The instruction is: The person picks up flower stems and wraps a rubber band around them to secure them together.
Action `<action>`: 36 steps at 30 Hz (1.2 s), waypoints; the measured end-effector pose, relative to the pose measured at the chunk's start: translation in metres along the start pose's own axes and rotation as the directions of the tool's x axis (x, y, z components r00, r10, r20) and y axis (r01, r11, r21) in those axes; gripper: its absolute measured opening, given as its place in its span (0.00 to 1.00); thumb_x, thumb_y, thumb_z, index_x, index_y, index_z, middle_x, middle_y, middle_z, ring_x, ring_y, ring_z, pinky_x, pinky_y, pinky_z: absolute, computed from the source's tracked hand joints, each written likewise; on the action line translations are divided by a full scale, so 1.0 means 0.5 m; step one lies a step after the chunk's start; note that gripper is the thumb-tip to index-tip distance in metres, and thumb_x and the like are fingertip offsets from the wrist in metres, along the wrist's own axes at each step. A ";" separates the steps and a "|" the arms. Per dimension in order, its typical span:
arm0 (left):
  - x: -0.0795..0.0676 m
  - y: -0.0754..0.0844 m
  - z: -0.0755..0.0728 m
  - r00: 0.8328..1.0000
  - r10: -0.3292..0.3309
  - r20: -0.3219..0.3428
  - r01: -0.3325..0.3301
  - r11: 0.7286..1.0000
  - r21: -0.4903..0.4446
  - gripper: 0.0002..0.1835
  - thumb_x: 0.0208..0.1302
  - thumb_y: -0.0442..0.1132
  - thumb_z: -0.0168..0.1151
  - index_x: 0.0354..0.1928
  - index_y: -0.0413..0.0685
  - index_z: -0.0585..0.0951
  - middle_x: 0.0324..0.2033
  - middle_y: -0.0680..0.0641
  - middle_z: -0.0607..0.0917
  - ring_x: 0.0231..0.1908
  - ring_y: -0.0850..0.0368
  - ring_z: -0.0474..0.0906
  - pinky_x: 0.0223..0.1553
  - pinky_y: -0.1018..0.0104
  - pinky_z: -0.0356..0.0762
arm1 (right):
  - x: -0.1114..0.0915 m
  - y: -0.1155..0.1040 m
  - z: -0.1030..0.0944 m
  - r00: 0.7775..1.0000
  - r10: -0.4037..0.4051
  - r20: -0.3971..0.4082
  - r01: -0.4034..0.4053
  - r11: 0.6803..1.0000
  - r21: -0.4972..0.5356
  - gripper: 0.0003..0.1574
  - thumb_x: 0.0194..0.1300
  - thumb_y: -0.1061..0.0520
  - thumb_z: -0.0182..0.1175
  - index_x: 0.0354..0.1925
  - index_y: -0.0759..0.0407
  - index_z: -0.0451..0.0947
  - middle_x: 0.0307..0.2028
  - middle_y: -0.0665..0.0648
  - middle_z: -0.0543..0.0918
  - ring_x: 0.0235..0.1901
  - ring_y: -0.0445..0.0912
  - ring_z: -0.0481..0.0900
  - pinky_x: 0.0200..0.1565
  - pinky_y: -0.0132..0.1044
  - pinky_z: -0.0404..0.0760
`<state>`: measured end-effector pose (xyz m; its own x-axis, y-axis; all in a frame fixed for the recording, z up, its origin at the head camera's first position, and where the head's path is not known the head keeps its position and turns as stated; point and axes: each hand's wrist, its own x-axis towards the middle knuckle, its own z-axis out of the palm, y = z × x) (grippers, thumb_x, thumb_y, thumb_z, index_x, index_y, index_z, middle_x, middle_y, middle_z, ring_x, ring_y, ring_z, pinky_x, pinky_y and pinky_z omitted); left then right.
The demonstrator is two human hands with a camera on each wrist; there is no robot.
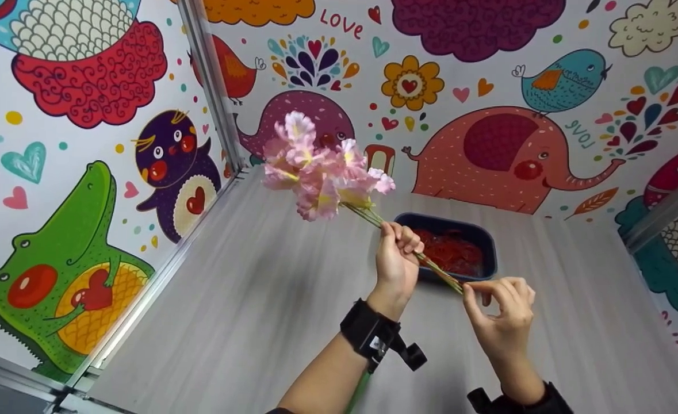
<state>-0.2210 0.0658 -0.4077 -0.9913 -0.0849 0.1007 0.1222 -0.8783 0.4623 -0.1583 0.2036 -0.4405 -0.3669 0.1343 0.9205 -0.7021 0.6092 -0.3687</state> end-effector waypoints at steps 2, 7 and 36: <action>0.001 0.002 0.000 1.000 -0.007 -0.006 0.007 1.000 -0.002 0.22 0.76 0.49 0.20 0.25 0.50 0.59 0.18 0.54 0.57 0.19 0.63 0.53 0.27 0.71 0.53 | 0.000 -0.002 0.001 1.000 0.014 0.005 -0.014 1.000 0.011 0.05 0.45 0.67 0.65 0.18 0.65 0.77 0.15 0.54 0.68 0.28 0.45 0.62 0.47 0.33 0.55; 0.004 0.010 0.002 1.000 -0.025 -0.018 0.025 0.999 -0.033 0.23 0.77 0.49 0.20 0.25 0.50 0.59 0.19 0.54 0.57 0.19 0.63 0.53 0.27 0.71 0.52 | 0.008 -0.017 0.003 0.999 0.042 0.027 -0.042 0.999 0.019 0.06 0.40 0.73 0.64 0.18 0.67 0.77 0.15 0.54 0.67 0.28 0.45 0.62 0.46 0.32 0.54; -0.002 0.009 -0.005 0.979 -0.200 0.030 0.198 0.978 0.073 0.24 0.77 0.50 0.21 0.24 0.51 0.60 0.19 0.54 0.55 0.20 0.63 0.52 0.27 0.71 0.51 | 0.041 0.018 0.019 0.944 -0.071 0.323 0.065 0.997 0.029 0.24 0.68 0.41 0.58 0.27 0.57 0.83 0.25 0.51 0.82 0.35 0.49 0.69 0.52 0.43 0.55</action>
<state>-0.2195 0.0607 -0.4081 -0.9937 0.1072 0.0327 -0.0730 -0.8408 0.5364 -0.1780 0.2046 -0.4261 -0.4934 -0.1690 0.8532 -0.7420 0.5937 -0.3115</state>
